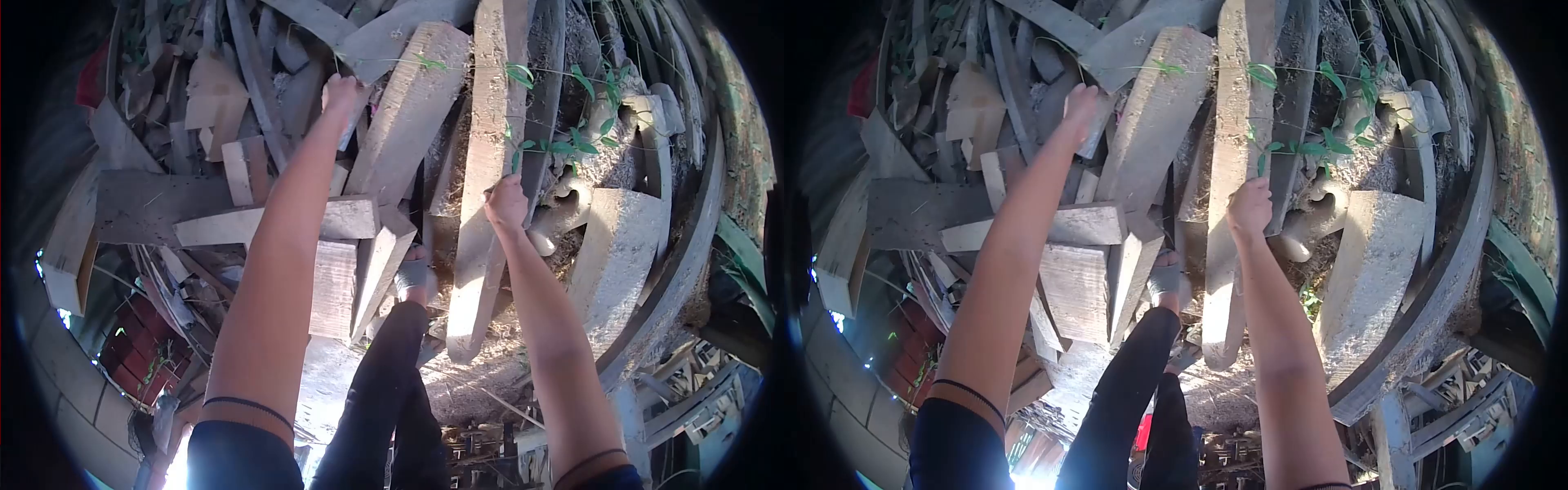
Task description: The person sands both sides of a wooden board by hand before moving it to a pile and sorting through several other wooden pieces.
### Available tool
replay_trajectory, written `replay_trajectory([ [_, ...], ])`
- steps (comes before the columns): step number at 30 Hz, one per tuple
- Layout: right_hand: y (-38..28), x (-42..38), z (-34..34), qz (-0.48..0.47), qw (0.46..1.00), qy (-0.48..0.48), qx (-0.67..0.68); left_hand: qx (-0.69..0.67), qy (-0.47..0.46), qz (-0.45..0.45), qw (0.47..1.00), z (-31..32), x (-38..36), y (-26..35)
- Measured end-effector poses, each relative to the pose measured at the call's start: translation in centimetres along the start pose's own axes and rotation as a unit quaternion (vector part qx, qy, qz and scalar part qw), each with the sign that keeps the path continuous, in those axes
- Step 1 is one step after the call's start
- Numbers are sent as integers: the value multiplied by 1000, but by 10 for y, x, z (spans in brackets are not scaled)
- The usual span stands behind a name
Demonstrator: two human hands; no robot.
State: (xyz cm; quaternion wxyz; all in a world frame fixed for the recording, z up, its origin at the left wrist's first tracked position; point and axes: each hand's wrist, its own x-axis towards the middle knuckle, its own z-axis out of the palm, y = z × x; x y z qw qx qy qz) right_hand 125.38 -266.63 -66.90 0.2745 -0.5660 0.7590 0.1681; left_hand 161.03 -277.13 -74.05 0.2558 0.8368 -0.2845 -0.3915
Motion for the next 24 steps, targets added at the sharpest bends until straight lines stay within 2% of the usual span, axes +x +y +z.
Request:
replay_trajectory([
  [1, 0, 1, 1, 4, 1000, 2, -3, -55, -15, -3, 998, 5, 10, 7],
  [2, 2, -1, 2, -3, 1000, 5, -6, -167, -78, -69, 980, 7, 19, 14],
  [3, 3, -1, 2, -12, 1000, 9, -8, -167, -81, -68, 980, 13, 22, 24],
  [5, 4, -6, -1, -38, 999, 10, -1, -203, 5, -176, 963, 19, 24, 39],
  [6, 3, -6, -2, -36, 999, 8, -8, -269, 2, -183, 946, 18, 27, 41],
  [7, 2, -4, -5, -34, 999, 9, -14, -271, 0, -181, 945, 16, 30, 44],
  [9, -3, -6, -10, -19, 1000, -3, -15, -250, -38, -129, 959, 7, 21, 48],
  [12, -3, -10, -9, -16, 1000, -11, -5, -247, -29, -91, 964, 7, 18, 45],
  [13, 0, -10, -8, -24, 1000, -7, -1, -252, -31, -84, 964, 9, 34, 32],
  [14, 0, -9, -8, -11, 1000, -24, -4, -193, -3, -45, 980, 8, 60, 12],
  [16, 0, -11, -10, -10, 1000, -20, 1, -102, 31, -13, 994, -5, 66, 39],
  [19, 1, -13, -14, -10, 1000, -16, -2, -158, 51, 39, 985, -14, 83, 62],
  [21, -2, -17, -15, -13, 1000, -9, -5, -157, 39, 36, 986, -26, 84, 85],
  [23, -2, -16, -17, 3, 1000, -18, -13, -150, 22, 38, 988, -35, 49, 144],
  [24, -1, -18, -21, 4, 1000, -18, -15, -188, -45, 99, 976, -41, 18, 175],
])
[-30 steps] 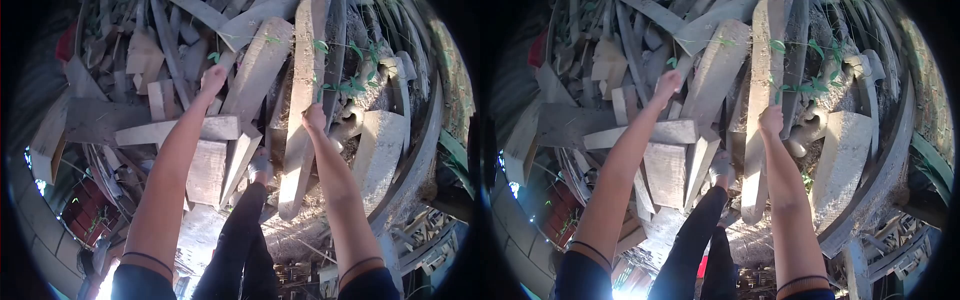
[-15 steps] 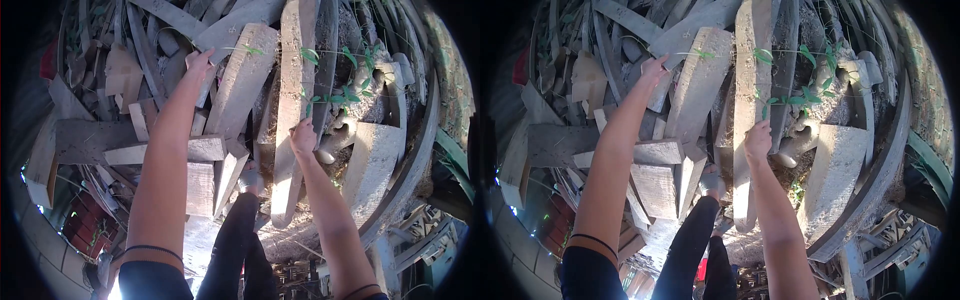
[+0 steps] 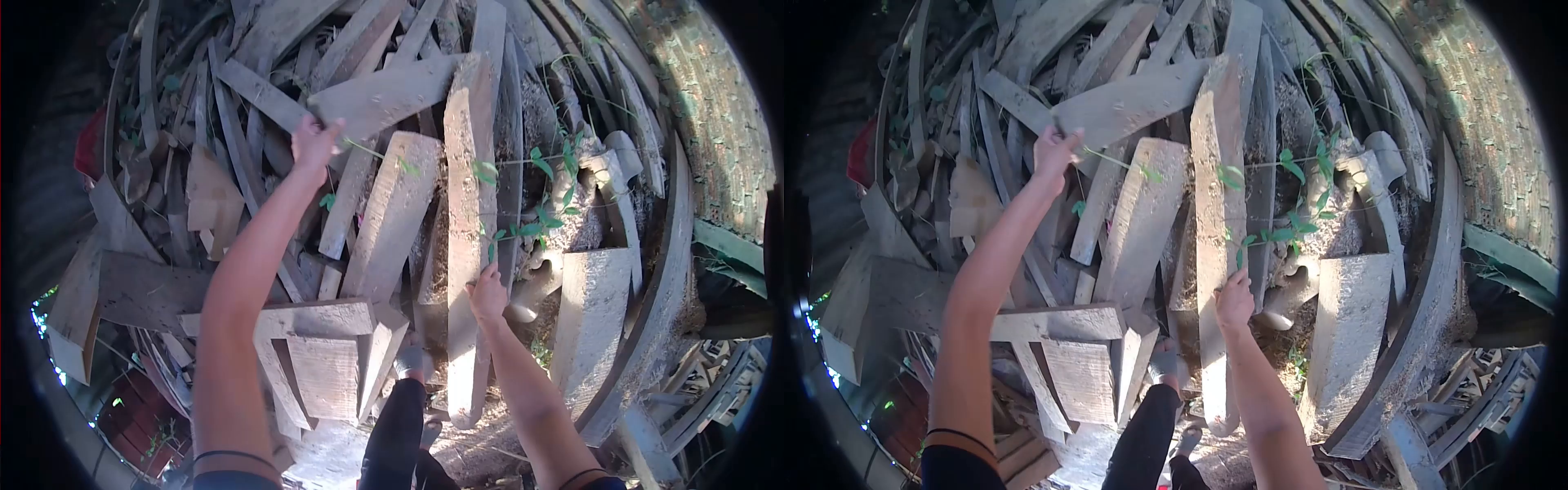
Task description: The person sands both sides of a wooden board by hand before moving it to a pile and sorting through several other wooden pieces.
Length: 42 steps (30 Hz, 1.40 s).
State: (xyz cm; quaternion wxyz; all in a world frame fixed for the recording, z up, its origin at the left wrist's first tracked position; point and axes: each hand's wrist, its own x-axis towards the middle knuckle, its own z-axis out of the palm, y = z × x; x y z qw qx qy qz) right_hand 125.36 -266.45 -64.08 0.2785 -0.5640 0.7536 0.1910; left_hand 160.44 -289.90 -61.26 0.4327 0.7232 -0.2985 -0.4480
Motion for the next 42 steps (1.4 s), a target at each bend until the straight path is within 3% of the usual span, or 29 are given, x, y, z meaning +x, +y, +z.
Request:
replay_trajectory([
  [2, -1, 4, -4, 13, 1000, 4, 16, 206, 3, 117, 972, 26, -26, 47],
  [3, 1, 3, -4, 28, 999, 1, 23, 282, 75, 133, 947, 48, -45, 63],
  [5, 5, 14, 0, 43, 998, -12, 46, 291, 166, 205, 920, 82, -78, 55],
  [8, 30, 34, 0, 3, 992, -93, 83, 266, 137, 94, 949, 124, -136, 58],
  [9, 28, 39, -4, 2, 993, -92, 77, 257, 132, 122, 949, 132, -147, 63],
  [13, 19, 26, 7, 54, 994, -65, 67, 281, 139, 126, 941, 140, -120, 54],
  [15, 16, 41, -5, 34, 997, -45, 58, 230, 75, -28, 970, 124, -93, 76],
  [16, 17, 40, -10, 34, 997, -57, 47, 192, 41, -56, 979, 118, -70, 76],
  [17, 17, 33, -9, 33, 996, -74, 38, 176, 18, -52, 983, 107, -51, 80],
  [19, 15, 35, -13, 26, 995, -84, 36, 231, 83, -17, 969, 97, -54, 99],
  [21, 14, 31, -15, 34, 996, -59, 55, 335, 12, 99, 937, 78, -99, 113],
  [22, 19, 28, -8, 34, 995, -64, 63, 379, -8, 89, 921, 61, -137, 122],
  [23, 22, 32, -3, 31, 996, -55, 62, 393, 20, 219, 893, 36, -175, 109],
  [24, 23, 39, 1, 27, 997, -43, 62, 413, -35, 191, 890, 8, -223, 115],
  [25, 23, 42, 4, 19, 997, -48, 57, 459, -163, 142, 862, -23, -271, 134],
  [27, 32, 37, 1, 8, 997, -60, 52, 457, -159, 429, 763, -89, -327, 61],
  [28, 37, 31, 1, -24, 994, -69, 85, 466, -157, 421, 763, -116, -352, 36],
  [29, 39, 23, 4, -56, 988, -79, 117, 534, -176, 459, 688, -141, -375, 15],
  [30, 45, 23, 39, -62, 988, -93, 109, 563, -188, 465, 657, -159, -395, 2],
  [31, 59, 27, 99, -113, 973, -20, 202, 589, -200, 472, 624, -176, -415, -13],
  [32, 80, 18, 129, -160, 942, 55, 291, 631, -211, 492, 561, -187, -422, -21],
  [34, 70, -105, 58, -16, 917, -120, 381, 658, -229, 512, 503, -188, -438, -27],
  [36, 85, -194, 38, -54, 963, -93, 246, 620, -269, 464, 573, -184, -446, -23],
  [37, 108, -233, 43, -123, 962, -77, 233, 612, -267, 470, 578, -179, -445, -26],
  [38, 131, -267, 51, -56, 948, -197, 245, 642, -256, 483, 538, -174, -447, -34],
  [39, 161, -306, 65, -87, 945, -190, 254, 671, -247, 491, 497, -172, -454, -35],
  [40, 169, -344, 36, -45, 941, -246, 227, 681, -260, 477, 491, -166, -456, -23],
  [41, 202, -368, 46, -112, 956, -231, 142, 678, -258, 480, 493, -160, -456, -15],
  [42, 221, -384, 40, -74, 940, -318, 97, 680, -277, 457, 502, -154, -458, -9],
])
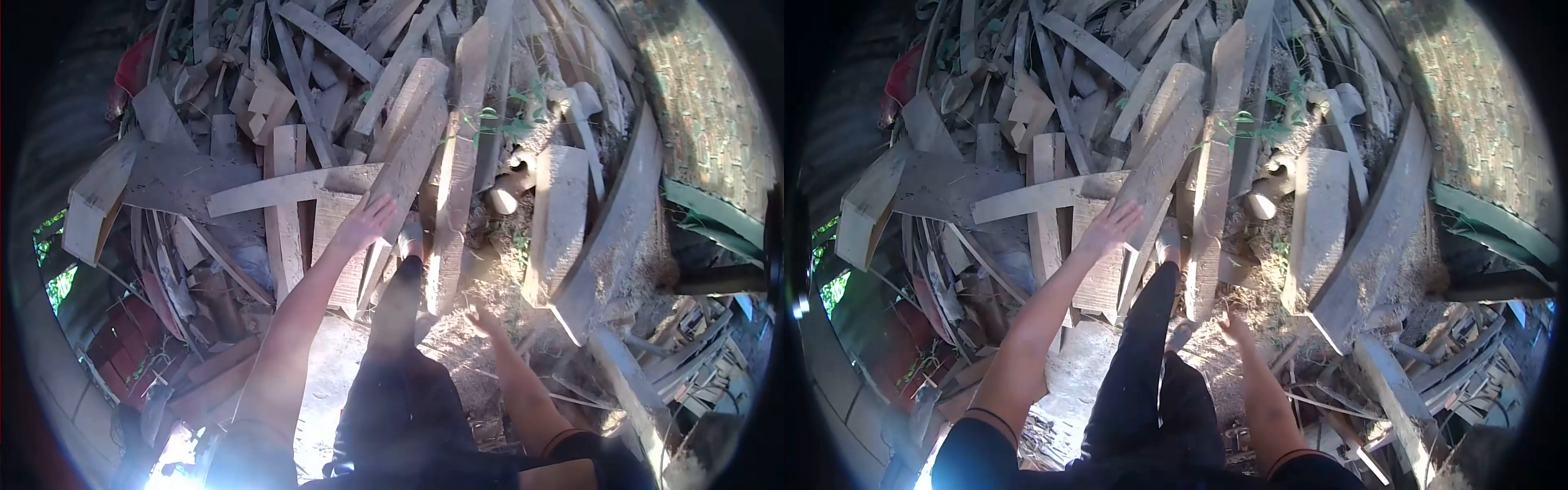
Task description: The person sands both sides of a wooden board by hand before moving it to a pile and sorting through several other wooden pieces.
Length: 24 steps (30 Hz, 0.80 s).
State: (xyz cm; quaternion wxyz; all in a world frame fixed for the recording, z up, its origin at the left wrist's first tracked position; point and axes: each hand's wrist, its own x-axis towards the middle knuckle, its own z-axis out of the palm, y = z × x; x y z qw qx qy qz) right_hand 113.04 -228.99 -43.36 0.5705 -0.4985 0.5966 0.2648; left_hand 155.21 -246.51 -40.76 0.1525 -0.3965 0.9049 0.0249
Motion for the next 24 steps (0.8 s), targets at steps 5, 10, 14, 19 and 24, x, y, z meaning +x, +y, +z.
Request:
replay_trajectory([
  [5, 97, -48, 48, 42, 926, 70, 368, -115, 34, -92, 989, -54, 6, 6],
  [10, 52, -140, 42, 39, 862, 153, 482, -486, 71, -592, 639, -158, -27, 48],
  [14, 61, -206, 63, -30, 874, 156, 458, -745, 259, -595, 153, -106, -123, 108],
  [19, 108, -265, 98, -88, 913, 164, 362, -661, 400, -597, -216, -109, -265, 195],
  [24, 192, -296, 144, 19, 927, 46, 372, -639, 447, -581, -234, -140, -402, 285],
])
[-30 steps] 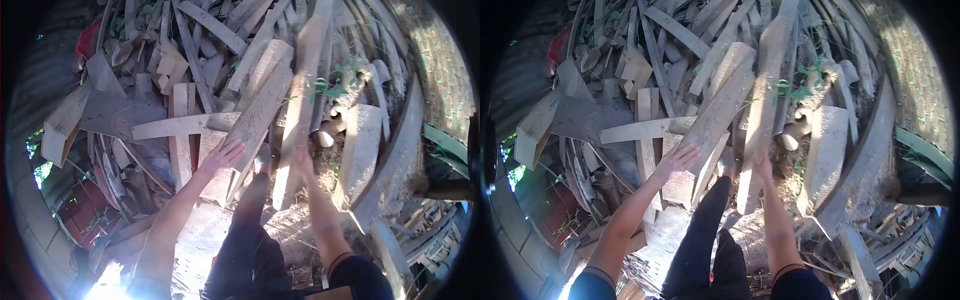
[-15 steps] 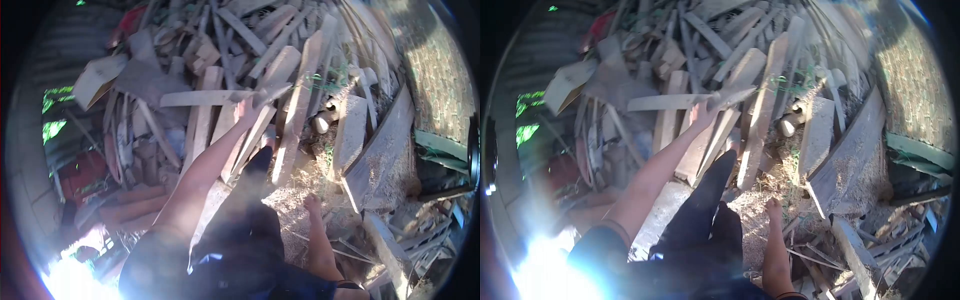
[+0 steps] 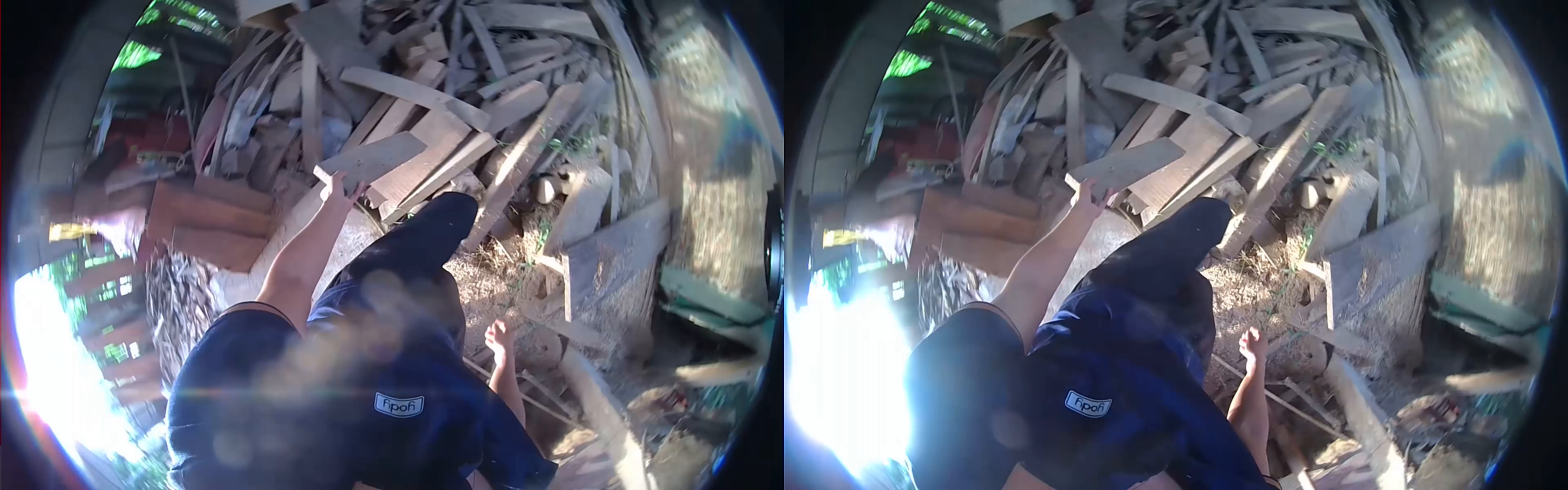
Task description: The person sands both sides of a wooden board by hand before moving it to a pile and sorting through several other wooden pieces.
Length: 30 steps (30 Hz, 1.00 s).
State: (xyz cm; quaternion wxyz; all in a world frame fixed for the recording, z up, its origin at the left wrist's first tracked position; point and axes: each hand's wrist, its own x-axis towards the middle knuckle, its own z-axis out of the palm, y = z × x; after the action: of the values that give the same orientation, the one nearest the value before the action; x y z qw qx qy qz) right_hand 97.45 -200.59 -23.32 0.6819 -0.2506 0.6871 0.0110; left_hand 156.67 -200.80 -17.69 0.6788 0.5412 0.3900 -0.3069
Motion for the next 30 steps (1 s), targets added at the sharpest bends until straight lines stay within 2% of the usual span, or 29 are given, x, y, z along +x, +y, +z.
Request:
replay_trajectory([
  [1, 11, -10, -4, 18, 999, -30, 12, -4, 13, 10, 1000, -22, -26, 13],
  [3, 17, -25, -10, 82, 994, -49, -49, 0, -55, 42, 998, -79, -40, 34],
  [5, 6, -34, -5, 79, 992, -33, -97, 8, -75, 70, 995, -128, -43, 48],
  [7, -16, -40, 4, 55, 985, -3, -165, 1, -98, 63, 993, -162, -61, 63],
  [9, -14, 28, -29, 71, 987, -136, -48, 8, -106, 68, 992, -186, -72, 74],
  [10, -26, 33, -25, 68, 986, -138, -56, 24, -116, 71, 990, -197, -77, 77],
  [15, -161, 51, 77, -121, 988, -66, -63, 58, -135, 84, 986, -227, -121, 98],
  [16, -196, 36, 111, -132, 988, -77, -21, 75, -138, 94, 983, -229, -129, 104],
  [17, -229, 16, 144, -141, 986, -91, 22, 63, -136, 105, 983, -235, -131, 110],
  [19, -279, -11, 196, -84, 967, -160, 177, 102, -195, 82, 972, -251, -132, 123],
  [21, -309, -30, 233, -104, 926, -279, 231, 122, -208, 73, 968, -259, -138, 137],
  [23, -319, -30, 253, -97, 919, -285, 255, 150, -254, 58, 954, -270, -129, 155],
  [25, -304, -6, 247, -145, 941, -229, 205, 156, -238, 51, 957, -271, -116, 173],
  [27, -291, -36, 254, -158, 937, -227, 213, 125, -266, -6, 956, -274, -83, 201],
  [28, -286, -45, 252, -161, 945, -218, 182, 35, -294, -30, 955, -267, -65, 210],
  [30, -264, -77, 270, -171, 949, -158, 211, -99, -319, -55, 941, -254, -24, 227],
])
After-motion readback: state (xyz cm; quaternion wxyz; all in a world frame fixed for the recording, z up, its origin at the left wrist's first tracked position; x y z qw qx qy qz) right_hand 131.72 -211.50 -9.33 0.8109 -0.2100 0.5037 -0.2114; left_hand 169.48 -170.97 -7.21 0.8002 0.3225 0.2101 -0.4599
